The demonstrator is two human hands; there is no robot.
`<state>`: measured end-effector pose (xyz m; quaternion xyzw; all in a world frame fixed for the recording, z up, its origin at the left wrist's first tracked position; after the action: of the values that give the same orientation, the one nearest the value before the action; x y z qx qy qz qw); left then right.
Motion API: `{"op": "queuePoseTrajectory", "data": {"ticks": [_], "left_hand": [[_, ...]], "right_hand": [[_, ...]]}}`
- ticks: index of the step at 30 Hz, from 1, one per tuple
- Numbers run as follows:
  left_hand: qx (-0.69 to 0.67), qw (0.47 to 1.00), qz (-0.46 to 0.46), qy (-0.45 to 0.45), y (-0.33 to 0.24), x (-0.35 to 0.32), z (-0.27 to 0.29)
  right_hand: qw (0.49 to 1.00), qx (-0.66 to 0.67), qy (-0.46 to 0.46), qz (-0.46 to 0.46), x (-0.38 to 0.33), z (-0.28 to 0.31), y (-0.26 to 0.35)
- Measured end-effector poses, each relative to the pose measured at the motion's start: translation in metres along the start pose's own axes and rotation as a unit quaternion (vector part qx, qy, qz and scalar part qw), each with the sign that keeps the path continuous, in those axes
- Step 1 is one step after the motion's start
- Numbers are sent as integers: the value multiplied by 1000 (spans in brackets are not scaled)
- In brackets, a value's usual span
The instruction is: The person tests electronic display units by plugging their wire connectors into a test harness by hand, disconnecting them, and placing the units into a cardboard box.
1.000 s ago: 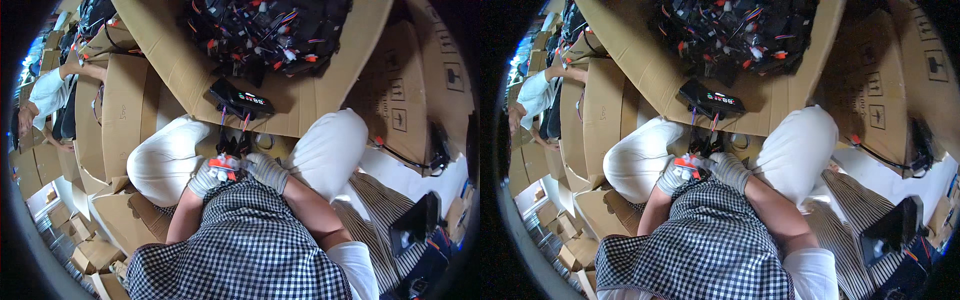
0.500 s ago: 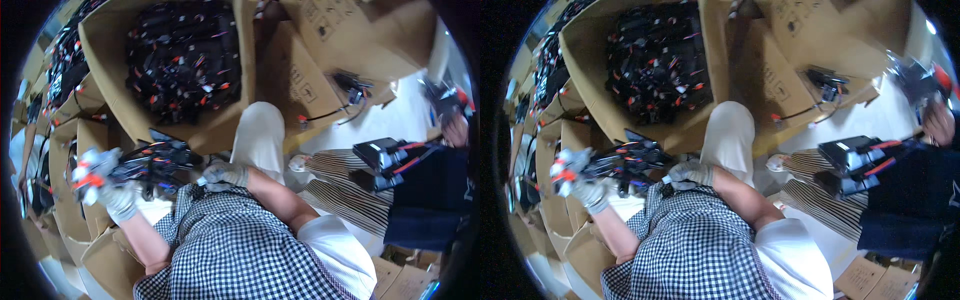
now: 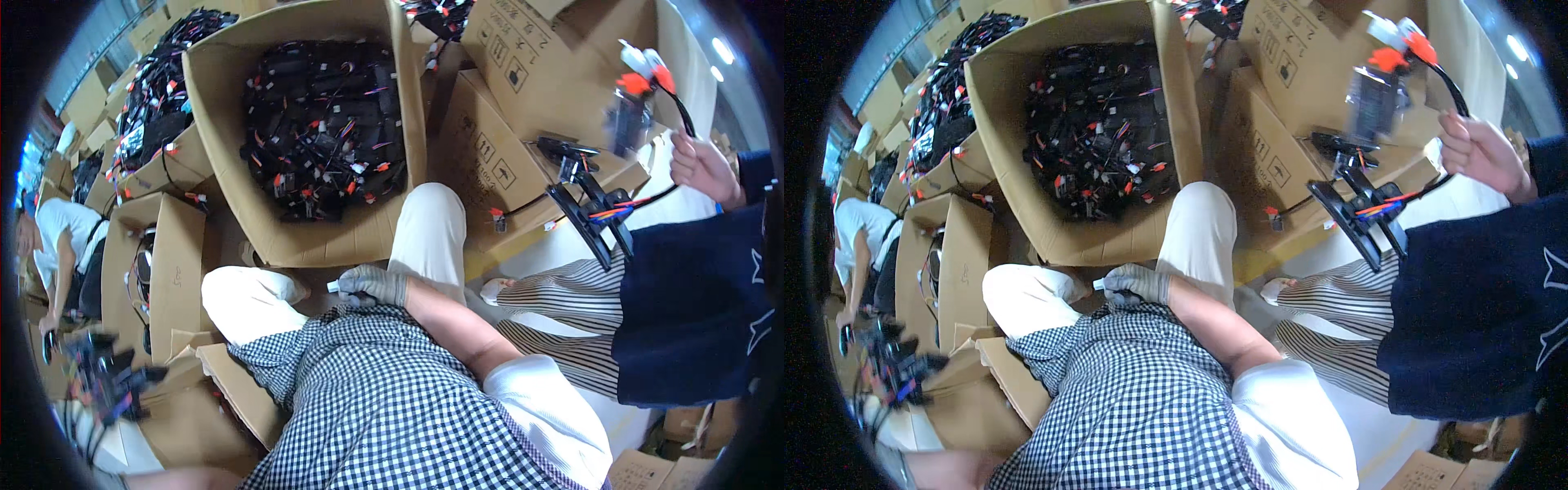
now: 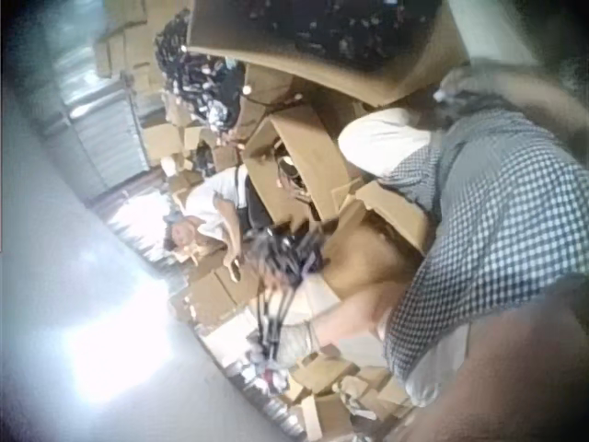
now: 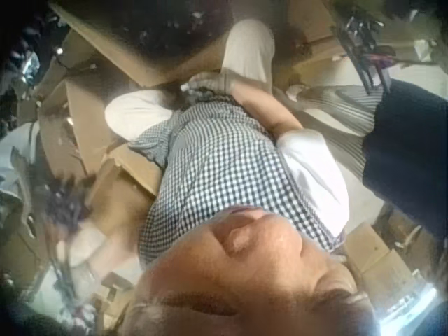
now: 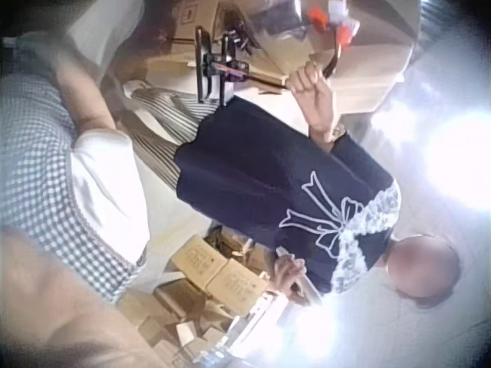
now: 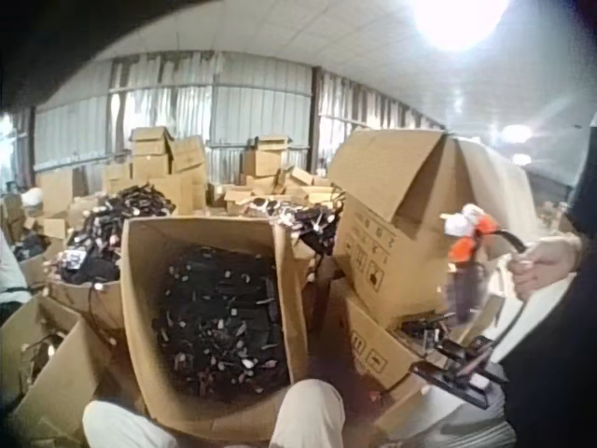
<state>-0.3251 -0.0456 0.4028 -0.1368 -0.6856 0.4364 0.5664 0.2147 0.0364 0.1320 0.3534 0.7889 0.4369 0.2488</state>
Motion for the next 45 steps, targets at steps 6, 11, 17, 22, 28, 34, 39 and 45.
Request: {"op": "queuePoseTrajectory", "data": {"ticks": [6,11,17,22,28,34,39,45], "left_hand": [[78,993,80,29,58,-38,50],[135,978,152,54,125,-67,74],[212,947,237,52,191,-111,90],[281,909,307,21,213,-145,92],[141,966,95,195,-41,-36,-251],[-96,648,23,755,-190,-109,-499],[-142,585,44,797,-226,-154,-598],[-73,900,-270,334,-290,-115,-696]], "right_hand": [[995,38,-91,16,-10,4,2],[984,132,-115,43,-39,7,2],[984,132,-110,47,-38,2,2],[991,87,-100,37,-37,-9,5],[991,40,-83,93,-32,1,4],[980,57,-138,132,-34,18,-15],[989,47,-127,60,-49,-5,9],[985,38,-157,56,-50,-10,19]]}}
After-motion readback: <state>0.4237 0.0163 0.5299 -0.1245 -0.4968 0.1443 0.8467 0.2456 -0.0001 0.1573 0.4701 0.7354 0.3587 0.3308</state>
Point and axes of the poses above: each hand's wrist, its own x-axis towards the middle knuckle, its own z-axis out of the back of the hand, y = z × x, the point moved 5 cm from there along x, towards the middle knuckle, and after that the axes turned 5 degrees about z, right-handed, at the moved point
